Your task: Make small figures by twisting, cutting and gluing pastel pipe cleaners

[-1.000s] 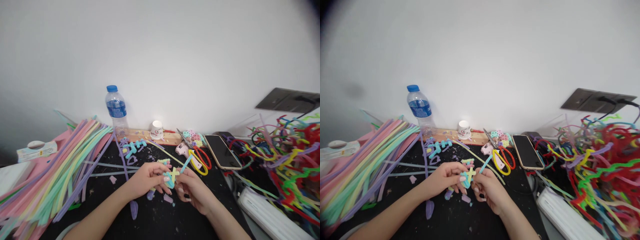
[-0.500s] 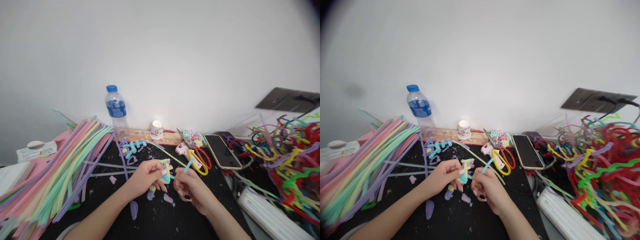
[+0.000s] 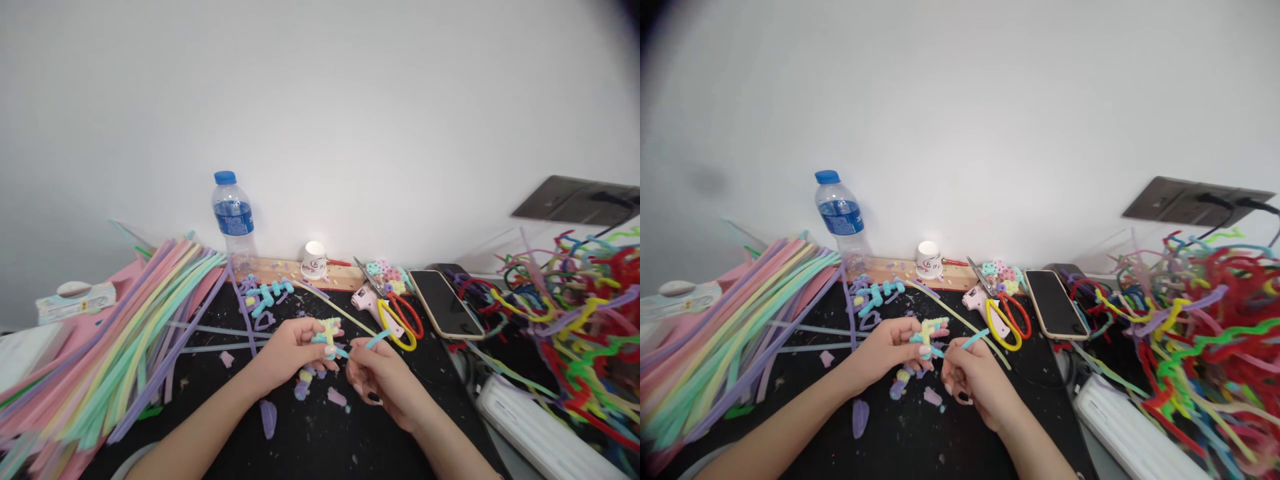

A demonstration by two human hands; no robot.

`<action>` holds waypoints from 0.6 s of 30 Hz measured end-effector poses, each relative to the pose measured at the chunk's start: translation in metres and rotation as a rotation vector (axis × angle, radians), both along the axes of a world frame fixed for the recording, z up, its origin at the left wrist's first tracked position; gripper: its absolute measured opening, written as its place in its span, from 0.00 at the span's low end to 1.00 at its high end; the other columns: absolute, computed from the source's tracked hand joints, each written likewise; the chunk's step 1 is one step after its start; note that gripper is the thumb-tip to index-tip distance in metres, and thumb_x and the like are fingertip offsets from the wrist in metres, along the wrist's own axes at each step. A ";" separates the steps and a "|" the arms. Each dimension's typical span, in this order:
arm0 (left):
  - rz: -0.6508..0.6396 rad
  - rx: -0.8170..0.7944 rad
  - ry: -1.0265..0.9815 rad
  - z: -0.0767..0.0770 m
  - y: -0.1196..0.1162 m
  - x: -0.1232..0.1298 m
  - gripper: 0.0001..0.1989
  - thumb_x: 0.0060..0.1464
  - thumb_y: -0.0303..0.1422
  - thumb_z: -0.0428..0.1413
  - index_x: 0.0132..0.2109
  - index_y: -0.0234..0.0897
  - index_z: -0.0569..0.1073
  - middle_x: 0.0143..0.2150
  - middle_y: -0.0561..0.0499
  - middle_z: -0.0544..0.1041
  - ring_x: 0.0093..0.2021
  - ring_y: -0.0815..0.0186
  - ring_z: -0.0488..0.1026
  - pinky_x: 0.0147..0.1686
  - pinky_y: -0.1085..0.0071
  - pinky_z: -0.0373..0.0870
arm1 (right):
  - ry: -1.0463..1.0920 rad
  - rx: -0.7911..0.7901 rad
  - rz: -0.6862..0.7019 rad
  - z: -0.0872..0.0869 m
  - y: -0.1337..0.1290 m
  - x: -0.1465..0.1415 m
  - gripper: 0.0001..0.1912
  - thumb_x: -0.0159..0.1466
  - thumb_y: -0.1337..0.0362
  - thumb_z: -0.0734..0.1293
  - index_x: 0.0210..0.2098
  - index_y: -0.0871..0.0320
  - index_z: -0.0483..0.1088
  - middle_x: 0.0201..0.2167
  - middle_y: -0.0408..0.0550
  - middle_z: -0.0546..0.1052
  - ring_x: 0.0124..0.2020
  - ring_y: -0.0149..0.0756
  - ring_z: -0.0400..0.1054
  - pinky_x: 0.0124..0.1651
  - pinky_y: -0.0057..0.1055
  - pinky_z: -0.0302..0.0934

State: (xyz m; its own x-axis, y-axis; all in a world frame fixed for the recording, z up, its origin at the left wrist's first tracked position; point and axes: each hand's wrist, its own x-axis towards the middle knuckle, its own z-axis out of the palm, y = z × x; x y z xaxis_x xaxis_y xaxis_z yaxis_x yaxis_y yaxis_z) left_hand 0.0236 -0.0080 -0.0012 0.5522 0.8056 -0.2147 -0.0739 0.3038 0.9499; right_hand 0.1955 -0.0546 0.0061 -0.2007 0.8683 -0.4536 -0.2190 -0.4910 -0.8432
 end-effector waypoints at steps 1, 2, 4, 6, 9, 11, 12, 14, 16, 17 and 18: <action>0.005 0.001 0.008 0.000 0.000 0.000 0.13 0.42 0.33 0.63 0.31 0.34 0.67 0.23 0.55 0.75 0.27 0.65 0.77 0.25 0.76 0.70 | -0.008 0.002 0.000 0.000 0.000 0.000 0.12 0.55 0.61 0.65 0.19 0.59 0.61 0.13 0.39 0.67 0.11 0.22 0.50 0.13 0.21 0.38; 0.013 0.007 0.016 0.001 0.000 0.001 0.12 0.42 0.33 0.63 0.30 0.34 0.67 0.22 0.55 0.74 0.26 0.65 0.77 0.24 0.77 0.69 | -0.015 0.010 0.000 -0.001 0.000 -0.001 0.12 0.55 0.61 0.65 0.19 0.59 0.61 0.12 0.39 0.66 0.12 0.22 0.51 0.14 0.21 0.39; 0.034 0.022 0.036 0.000 0.000 0.000 0.12 0.42 0.33 0.63 0.29 0.34 0.66 0.22 0.56 0.73 0.25 0.65 0.77 0.23 0.77 0.69 | -0.042 0.053 0.016 -0.002 0.000 -0.001 0.13 0.56 0.60 0.64 0.19 0.59 0.61 0.12 0.39 0.66 0.12 0.22 0.51 0.14 0.21 0.39; 0.056 0.030 0.050 -0.002 0.000 -0.001 0.12 0.42 0.34 0.63 0.28 0.34 0.66 0.22 0.55 0.74 0.25 0.65 0.77 0.22 0.77 0.68 | -0.130 0.146 0.040 -0.003 0.000 -0.002 0.15 0.59 0.59 0.62 0.19 0.59 0.61 0.13 0.39 0.67 0.11 0.22 0.50 0.14 0.21 0.39; 0.076 0.036 0.048 -0.006 0.003 -0.002 0.12 0.44 0.34 0.62 0.29 0.35 0.66 0.26 0.53 0.76 0.26 0.66 0.77 0.24 0.77 0.69 | -0.380 0.382 -0.009 -0.002 0.000 -0.002 0.14 0.62 0.58 0.60 0.24 0.59 0.64 0.14 0.38 0.64 0.12 0.23 0.52 0.16 0.22 0.43; 0.079 0.051 0.047 -0.008 0.005 -0.002 0.11 0.45 0.35 0.61 0.30 0.34 0.67 0.27 0.52 0.76 0.26 0.67 0.77 0.25 0.77 0.69 | -0.493 0.517 -0.073 -0.001 -0.001 -0.001 0.11 0.63 0.59 0.59 0.31 0.60 0.67 0.16 0.37 0.63 0.15 0.25 0.55 0.19 0.23 0.49; 0.079 0.062 0.049 -0.008 0.005 -0.002 0.11 0.46 0.35 0.61 0.31 0.34 0.67 0.27 0.52 0.77 0.26 0.67 0.76 0.25 0.77 0.68 | -0.513 0.559 -0.086 0.000 -0.002 0.000 0.11 0.64 0.59 0.59 0.34 0.59 0.67 0.17 0.38 0.63 0.16 0.26 0.56 0.20 0.23 0.51; 0.084 0.080 0.049 -0.007 0.005 -0.002 0.10 0.46 0.35 0.60 0.32 0.33 0.69 0.26 0.51 0.76 0.26 0.67 0.76 0.24 0.77 0.67 | -0.511 0.600 -0.082 0.000 -0.003 0.002 0.11 0.64 0.59 0.59 0.36 0.59 0.68 0.18 0.39 0.64 0.18 0.27 0.58 0.22 0.24 0.54; 0.104 0.082 0.031 -0.005 0.005 -0.002 0.10 0.47 0.34 0.60 0.33 0.33 0.69 0.25 0.52 0.76 0.26 0.68 0.75 0.23 0.77 0.66 | -0.495 0.611 -0.073 0.000 -0.004 0.002 0.11 0.64 0.59 0.60 0.32 0.59 0.69 0.19 0.40 0.65 0.19 0.28 0.59 0.23 0.25 0.56; 0.116 0.077 0.018 -0.004 0.004 -0.002 0.10 0.47 0.34 0.61 0.34 0.33 0.70 0.24 0.53 0.75 0.26 0.68 0.75 0.23 0.78 0.65 | -0.476 0.608 -0.073 -0.001 -0.004 0.002 0.11 0.63 0.59 0.61 0.31 0.59 0.69 0.19 0.41 0.66 0.19 0.28 0.60 0.23 0.25 0.56; 0.130 0.071 0.006 -0.003 0.004 -0.003 0.10 0.47 0.33 0.60 0.35 0.33 0.70 0.24 0.54 0.75 0.26 0.69 0.74 0.22 0.79 0.65 | -0.450 0.602 -0.072 -0.001 -0.004 0.001 0.11 0.63 0.58 0.61 0.30 0.59 0.69 0.19 0.42 0.67 0.20 0.28 0.60 0.23 0.25 0.57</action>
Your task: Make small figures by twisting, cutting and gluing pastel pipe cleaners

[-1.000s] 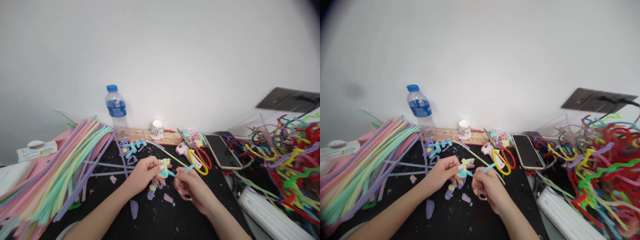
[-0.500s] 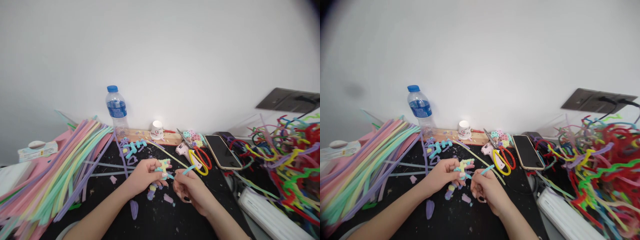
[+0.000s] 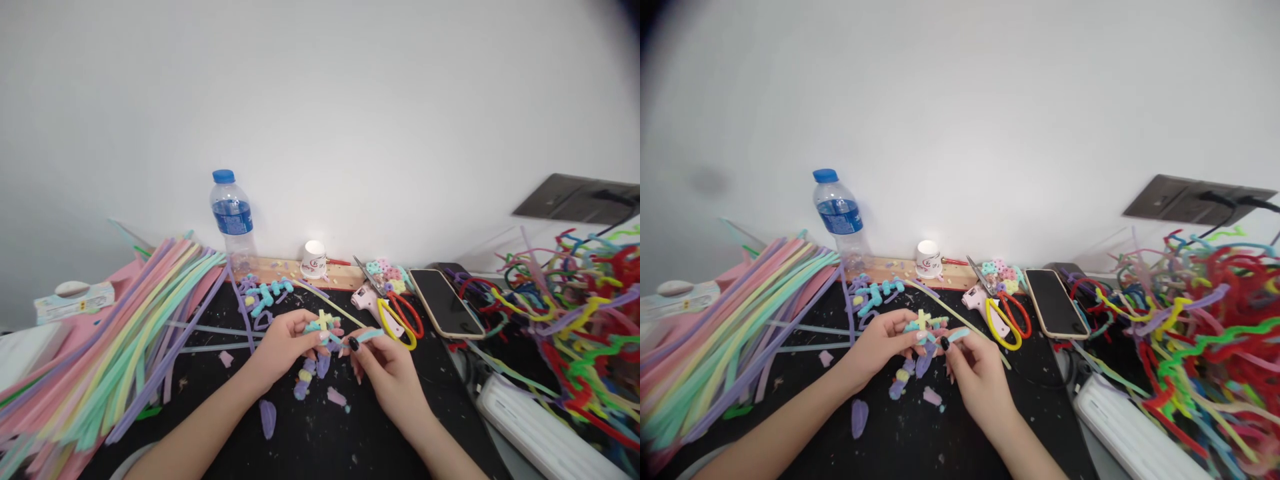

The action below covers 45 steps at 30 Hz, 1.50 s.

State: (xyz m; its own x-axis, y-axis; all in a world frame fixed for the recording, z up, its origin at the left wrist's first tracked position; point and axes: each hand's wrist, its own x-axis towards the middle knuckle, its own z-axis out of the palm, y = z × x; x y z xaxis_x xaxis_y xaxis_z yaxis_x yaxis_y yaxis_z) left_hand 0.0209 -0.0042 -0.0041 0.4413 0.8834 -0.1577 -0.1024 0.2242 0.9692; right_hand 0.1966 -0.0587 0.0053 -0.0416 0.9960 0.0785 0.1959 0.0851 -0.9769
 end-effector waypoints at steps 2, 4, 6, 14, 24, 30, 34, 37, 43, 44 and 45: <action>0.020 -0.015 -0.020 0.002 0.000 -0.001 0.10 0.48 0.33 0.60 0.37 0.34 0.70 0.23 0.55 0.74 0.25 0.71 0.73 0.22 0.80 0.63 | 0.065 -0.027 0.024 0.000 0.000 -0.002 0.11 0.62 0.58 0.63 0.29 0.59 0.69 0.21 0.43 0.68 0.20 0.28 0.61 0.22 0.25 0.58; 0.037 -0.045 -0.047 0.002 0.000 -0.001 0.11 0.48 0.32 0.60 0.39 0.34 0.70 0.25 0.55 0.75 0.25 0.73 0.72 0.22 0.81 0.61 | 0.127 -0.059 0.055 0.002 0.001 -0.003 0.10 0.61 0.59 0.64 0.29 0.60 0.70 0.23 0.44 0.70 0.20 0.27 0.61 0.21 0.24 0.58; 0.046 -0.091 -0.093 0.002 0.000 -0.002 0.12 0.48 0.32 0.61 0.40 0.34 0.71 0.27 0.54 0.76 0.26 0.74 0.71 0.24 0.81 0.62 | 0.171 -0.081 0.070 0.004 0.001 -0.004 0.09 0.60 0.60 0.65 0.29 0.60 0.70 0.25 0.45 0.72 0.19 0.27 0.62 0.21 0.24 0.59; -0.006 -0.183 -0.310 0.004 -0.001 -0.003 0.11 0.49 0.30 0.60 0.41 0.34 0.74 0.30 0.52 0.75 0.29 0.75 0.70 0.30 0.81 0.66 | 0.244 -0.127 0.043 0.008 0.003 -0.003 0.07 0.57 0.62 0.67 0.30 0.60 0.72 0.22 0.43 0.72 0.18 0.26 0.62 0.20 0.22 0.58; 0.095 0.050 -0.028 0.001 0.001 0.000 0.09 0.49 0.32 0.60 0.38 0.33 0.74 0.29 0.51 0.77 0.28 0.71 0.71 0.29 0.78 0.67 | 0.069 -0.041 0.064 0.004 -0.002 -0.004 0.07 0.59 0.66 0.64 0.33 0.59 0.75 0.21 0.43 0.72 0.21 0.28 0.65 0.25 0.24 0.62; 0.044 0.180 0.047 -0.003 -0.002 0.001 0.10 0.50 0.33 0.58 0.39 0.33 0.73 0.33 0.48 0.78 0.31 0.66 0.73 0.33 0.71 0.70 | 0.120 0.004 0.100 0.006 0.001 -0.004 0.09 0.59 0.62 0.66 0.25 0.59 0.71 0.33 0.46 0.70 0.21 0.25 0.63 0.22 0.24 0.61; 0.034 0.233 0.110 0.000 -0.006 0.001 0.10 0.50 0.33 0.57 0.40 0.34 0.74 0.37 0.47 0.78 0.36 0.62 0.74 0.37 0.69 0.70 | 0.143 -0.131 0.174 0.007 0.003 -0.004 0.16 0.60 0.58 0.64 0.20 0.61 0.67 0.20 0.42 0.68 0.18 0.26 0.62 0.22 0.24 0.59; 0.036 0.264 0.143 0.001 -0.009 0.002 0.10 0.50 0.32 0.57 0.41 0.34 0.73 0.37 0.47 0.78 0.36 0.62 0.74 0.37 0.70 0.69 | 0.208 -0.230 0.191 0.006 0.003 -0.005 0.15 0.58 0.58 0.66 0.21 0.62 0.68 0.20 0.41 0.68 0.19 0.26 0.64 0.24 0.25 0.61; 0.043 0.311 0.237 0.002 -0.012 0.002 0.08 0.50 0.30 0.56 0.39 0.36 0.68 0.26 0.54 0.74 0.26 0.69 0.69 0.26 0.76 0.62 | 0.279 -0.329 0.161 0.004 0.004 -0.007 0.15 0.54 0.60 0.69 0.18 0.63 0.68 0.26 0.42 0.68 0.20 0.26 0.67 0.25 0.26 0.64; 0.036 0.319 0.247 0.002 -0.012 0.002 0.08 0.50 0.30 0.56 0.39 0.37 0.68 0.25 0.55 0.74 0.26 0.69 0.68 0.26 0.76 0.61 | 0.277 -0.339 0.154 0.004 0.004 -0.007 0.15 0.53 0.60 0.70 0.17 0.64 0.68 0.26 0.42 0.67 0.20 0.26 0.67 0.24 0.25 0.64; 0.030 0.327 0.252 0.003 -0.012 0.002 0.07 0.50 0.29 0.55 0.39 0.37 0.67 0.26 0.55 0.74 0.26 0.69 0.68 0.26 0.75 0.61 | 0.276 -0.346 0.149 0.004 0.004 -0.007 0.15 0.53 0.60 0.70 0.17 0.64 0.68 0.25 0.41 0.68 0.19 0.26 0.67 0.24 0.25 0.64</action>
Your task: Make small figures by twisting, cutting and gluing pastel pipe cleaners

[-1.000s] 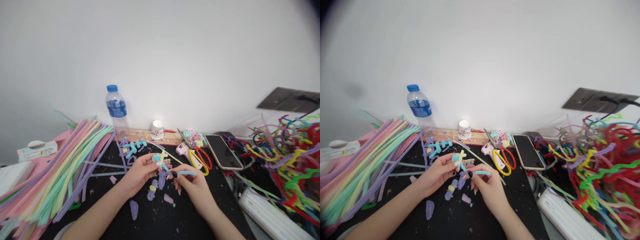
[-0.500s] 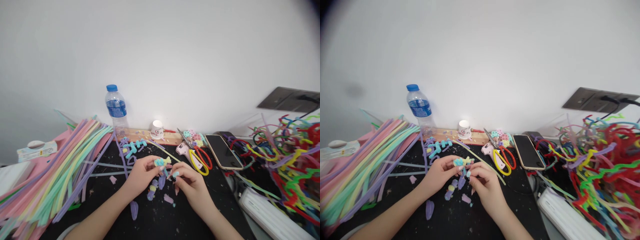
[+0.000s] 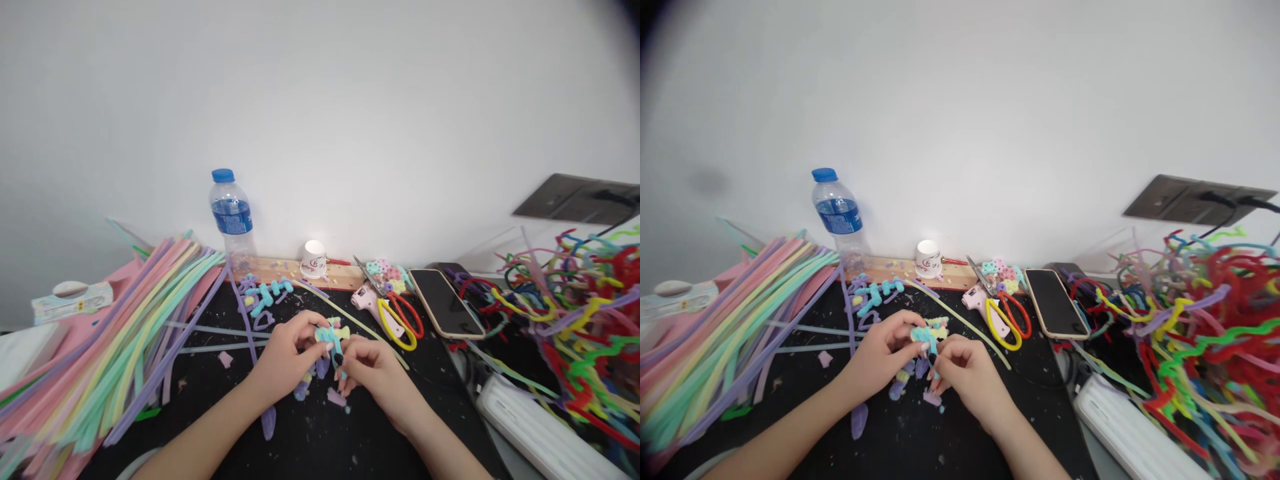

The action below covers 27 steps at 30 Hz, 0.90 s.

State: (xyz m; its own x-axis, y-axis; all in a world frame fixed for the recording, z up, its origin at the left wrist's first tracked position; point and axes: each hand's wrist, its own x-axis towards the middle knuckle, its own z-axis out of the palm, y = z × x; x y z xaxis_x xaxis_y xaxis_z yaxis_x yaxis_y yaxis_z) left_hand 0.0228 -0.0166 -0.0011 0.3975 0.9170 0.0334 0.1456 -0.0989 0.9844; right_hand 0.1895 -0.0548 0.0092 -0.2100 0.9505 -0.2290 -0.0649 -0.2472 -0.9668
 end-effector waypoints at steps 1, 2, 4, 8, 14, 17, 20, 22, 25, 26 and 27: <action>-0.004 0.007 0.003 0.001 0.000 0.000 0.07 0.51 0.29 0.55 0.39 0.37 0.67 0.26 0.55 0.74 0.27 0.69 0.68 0.27 0.75 0.62 | -0.001 -0.005 -0.004 0.000 0.000 0.000 0.15 0.53 0.60 0.70 0.17 0.64 0.68 0.25 0.42 0.68 0.19 0.26 0.67 0.24 0.26 0.64; -0.007 0.016 0.007 0.001 0.000 0.000 0.07 0.51 0.29 0.55 0.39 0.37 0.67 0.26 0.54 0.74 0.27 0.69 0.68 0.28 0.75 0.62 | -0.001 -0.009 -0.008 0.000 0.000 0.000 0.15 0.53 0.60 0.70 0.17 0.64 0.69 0.24 0.42 0.68 0.19 0.26 0.67 0.24 0.26 0.64; -0.011 0.033 0.013 0.002 -0.001 0.000 0.06 0.51 0.29 0.54 0.38 0.37 0.67 0.27 0.54 0.74 0.28 0.68 0.69 0.28 0.75 0.62 | 0.000 -0.021 -0.014 0.001 0.000 -0.001 0.14 0.53 0.60 0.70 0.17 0.64 0.69 0.23 0.42 0.69 0.19 0.27 0.67 0.24 0.26 0.64; -0.012 0.064 0.026 0.002 -0.002 -0.001 0.04 0.51 0.31 0.54 0.36 0.37 0.68 0.29 0.52 0.75 0.30 0.66 0.71 0.30 0.74 0.63 | 0.003 -0.046 -0.017 0.002 0.000 -0.002 0.14 0.52 0.60 0.70 0.17 0.64 0.70 0.20 0.42 0.70 0.18 0.27 0.67 0.24 0.25 0.64; -0.009 0.085 0.017 0.000 -0.002 -0.002 0.06 0.50 0.35 0.56 0.34 0.37 0.70 0.27 0.52 0.75 0.29 0.65 0.71 0.30 0.72 0.64 | 0.025 -0.076 -0.023 -0.002 0.000 -0.001 0.15 0.53 0.57 0.70 0.19 0.63 0.69 0.18 0.41 0.71 0.18 0.27 0.67 0.24 0.24 0.64; -0.026 0.107 0.040 -0.001 -0.001 -0.003 0.06 0.50 0.34 0.55 0.34 0.37 0.70 0.27 0.52 0.74 0.29 0.66 0.70 0.31 0.72 0.64 | 0.057 -0.121 -0.062 -0.003 -0.001 -0.001 0.16 0.52 0.56 0.70 0.21 0.62 0.66 0.17 0.41 0.72 0.19 0.28 0.69 0.25 0.25 0.65; -0.061 0.146 0.094 -0.001 0.000 -0.003 0.03 0.51 0.32 0.54 0.34 0.37 0.69 0.28 0.53 0.74 0.29 0.67 0.68 0.31 0.73 0.62 | 0.098 -0.169 -0.109 -0.001 -0.001 -0.003 0.16 0.48 0.58 0.73 0.27 0.60 0.64 0.21 0.39 0.72 0.20 0.30 0.72 0.26 0.25 0.66; -0.081 0.165 0.121 0.000 0.000 -0.004 0.02 0.51 0.30 0.54 0.34 0.37 0.69 0.28 0.53 0.74 0.28 0.68 0.68 0.30 0.74 0.62 | 0.125 -0.177 -0.119 0.002 -0.001 -0.004 0.19 0.46 0.61 0.75 0.31 0.59 0.63 0.25 0.38 0.73 0.22 0.31 0.73 0.26 0.25 0.66; -0.099 0.178 0.147 0.004 0.000 -0.004 0.02 0.51 0.29 0.53 0.34 0.37 0.69 0.28 0.54 0.73 0.28 0.69 0.67 0.30 0.74 0.61 | 0.164 -0.174 -0.094 0.004 -0.002 -0.002 0.19 0.51 0.58 0.72 0.36 0.57 0.62 0.27 0.38 0.72 0.23 0.32 0.74 0.26 0.24 0.67; -0.110 0.190 0.159 0.005 0.000 -0.005 0.02 0.52 0.28 0.53 0.34 0.37 0.70 0.27 0.54 0.72 0.27 0.69 0.66 0.29 0.75 0.60 | 0.174 -0.177 -0.078 0.004 -0.002 -0.001 0.18 0.54 0.56 0.70 0.38 0.57 0.62 0.26 0.38 0.71 0.23 0.33 0.74 0.26 0.25 0.67; -0.126 0.210 0.176 0.006 0.000 -0.005 0.02 0.52 0.28 0.53 0.34 0.37 0.70 0.27 0.54 0.72 0.27 0.69 0.66 0.29 0.75 0.60 | 0.181 -0.181 -0.059 0.004 -0.002 0.000 0.17 0.57 0.54 0.67 0.39 0.57 0.62 0.25 0.39 0.71 0.23 0.34 0.75 0.26 0.25 0.67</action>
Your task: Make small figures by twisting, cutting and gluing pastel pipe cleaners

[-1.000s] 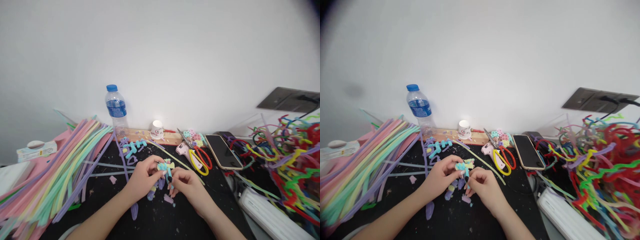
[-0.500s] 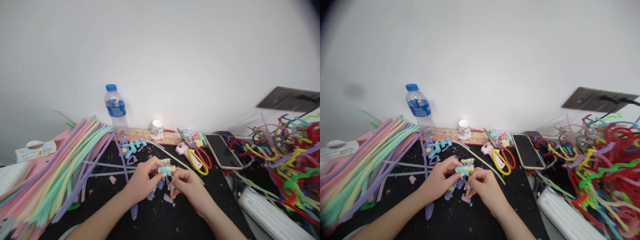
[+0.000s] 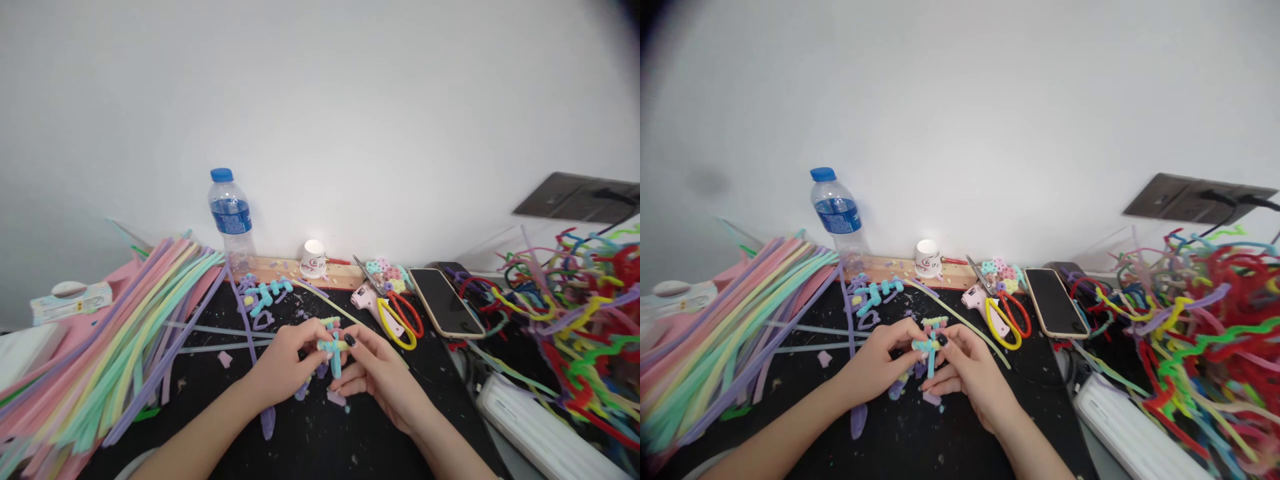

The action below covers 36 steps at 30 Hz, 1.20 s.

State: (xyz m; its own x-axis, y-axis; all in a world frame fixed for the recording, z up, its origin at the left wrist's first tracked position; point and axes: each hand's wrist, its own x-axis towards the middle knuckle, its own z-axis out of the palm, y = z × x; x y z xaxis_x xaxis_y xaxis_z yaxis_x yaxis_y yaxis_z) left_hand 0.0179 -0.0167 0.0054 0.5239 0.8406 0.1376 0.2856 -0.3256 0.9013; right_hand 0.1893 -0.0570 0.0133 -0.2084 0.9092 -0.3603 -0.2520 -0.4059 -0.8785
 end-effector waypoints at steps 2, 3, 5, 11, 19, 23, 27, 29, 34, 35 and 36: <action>-0.043 0.059 0.038 0.002 0.000 -0.001 0.04 0.53 0.28 0.52 0.34 0.37 0.71 0.27 0.55 0.71 0.26 0.70 0.65 0.29 0.75 0.59 | 0.002 -0.011 0.037 -0.001 0.000 0.002 0.16 0.60 0.52 0.63 0.41 0.57 0.63 0.25 0.39 0.71 0.23 0.34 0.75 0.25 0.26 0.67; -0.067 0.091 0.057 0.003 -0.001 -0.001 0.04 0.53 0.27 0.52 0.33 0.38 0.72 0.27 0.55 0.70 0.26 0.70 0.65 0.29 0.75 0.59 | -0.007 -0.019 0.054 -0.001 0.000 0.003 0.16 0.61 0.52 0.62 0.42 0.57 0.63 0.25 0.40 0.72 0.23 0.34 0.75 0.25 0.26 0.67; -0.108 0.148 0.094 0.003 -0.001 -0.001 0.05 0.54 0.27 0.51 0.33 0.38 0.72 0.26 0.55 0.70 0.27 0.70 0.65 0.30 0.75 0.59 | -0.044 -0.040 0.079 -0.001 0.000 0.004 0.16 0.61 0.53 0.61 0.44 0.56 0.64 0.25 0.41 0.73 0.24 0.35 0.75 0.25 0.26 0.67; -0.184 0.274 0.176 -0.005 -0.001 -0.002 0.07 0.56 0.27 0.48 0.38 0.40 0.71 0.34 0.52 0.75 0.35 0.66 0.71 0.38 0.74 0.61 | -0.171 -0.075 0.108 0.002 0.002 0.004 0.17 0.59 0.53 0.63 0.42 0.56 0.61 0.25 0.42 0.75 0.25 0.37 0.75 0.26 0.27 0.68; -0.210 0.340 0.237 -0.008 -0.001 -0.003 0.09 0.57 0.25 0.47 0.39 0.40 0.70 0.36 0.50 0.75 0.38 0.64 0.71 0.39 0.73 0.61 | -0.317 0.102 0.117 -0.010 0.004 0.003 0.17 0.60 0.50 0.61 0.34 0.58 0.62 0.21 0.39 0.71 0.21 0.34 0.74 0.22 0.26 0.68; -0.214 0.349 0.229 -0.008 -0.001 -0.003 0.08 0.57 0.26 0.47 0.40 0.39 0.70 0.37 0.50 0.76 0.39 0.64 0.71 0.41 0.73 0.61 | -0.367 0.179 0.130 -0.014 0.002 0.005 0.15 0.62 0.51 0.60 0.34 0.58 0.61 0.19 0.38 0.70 0.20 0.33 0.73 0.22 0.27 0.68; -0.207 0.349 0.230 -0.009 -0.002 -0.003 0.08 0.57 0.26 0.47 0.40 0.39 0.70 0.37 0.51 0.76 0.39 0.65 0.71 0.41 0.74 0.62 | -0.380 0.230 0.143 -0.016 0.002 0.006 0.14 0.63 0.52 0.59 0.33 0.58 0.61 0.18 0.37 0.69 0.19 0.32 0.72 0.21 0.26 0.67; -0.200 0.335 0.216 -0.007 -0.002 -0.003 0.07 0.57 0.26 0.48 0.39 0.39 0.70 0.36 0.52 0.76 0.38 0.66 0.71 0.41 0.74 0.61 | -0.336 0.210 0.144 -0.016 0.004 0.006 0.15 0.62 0.52 0.60 0.33 0.58 0.61 0.18 0.37 0.69 0.19 0.32 0.72 0.21 0.25 0.67; -0.161 0.248 0.171 -0.002 -0.002 -0.001 0.06 0.56 0.26 0.49 0.37 0.39 0.69 0.31 0.55 0.73 0.30 0.70 0.68 0.36 0.76 0.61 | -0.199 0.102 0.118 -0.009 0.004 0.007 0.18 0.61 0.48 0.61 0.35 0.58 0.60 0.19 0.40 0.72 0.19 0.34 0.73 0.21 0.24 0.66; -0.147 0.235 0.164 -0.001 -0.001 -0.001 0.05 0.55 0.26 0.50 0.37 0.38 0.69 0.30 0.56 0.72 0.29 0.71 0.68 0.35 0.76 0.61 | -0.178 0.087 0.109 -0.007 0.004 0.007 0.18 0.61 0.48 0.61 0.35 0.58 0.60 0.19 0.40 0.73 0.20 0.34 0.74 0.21 0.24 0.66; -0.134 0.226 0.158 -0.001 -0.001 -0.001 0.05 0.55 0.26 0.50 0.36 0.38 0.69 0.29 0.56 0.71 0.28 0.71 0.67 0.34 0.77 0.61 | -0.158 0.076 0.108 -0.005 0.004 0.007 0.18 0.61 0.48 0.61 0.36 0.58 0.60 0.20 0.41 0.74 0.20 0.34 0.74 0.22 0.24 0.67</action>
State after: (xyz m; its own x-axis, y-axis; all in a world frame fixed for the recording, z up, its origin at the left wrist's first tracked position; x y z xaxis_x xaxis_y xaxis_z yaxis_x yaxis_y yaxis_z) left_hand 0.0166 -0.0179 0.0047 0.6580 0.7199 0.2209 0.3577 -0.5570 0.7496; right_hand 0.1968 -0.0527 0.0083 -0.2527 0.9106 -0.3271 -0.0669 -0.3537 -0.9330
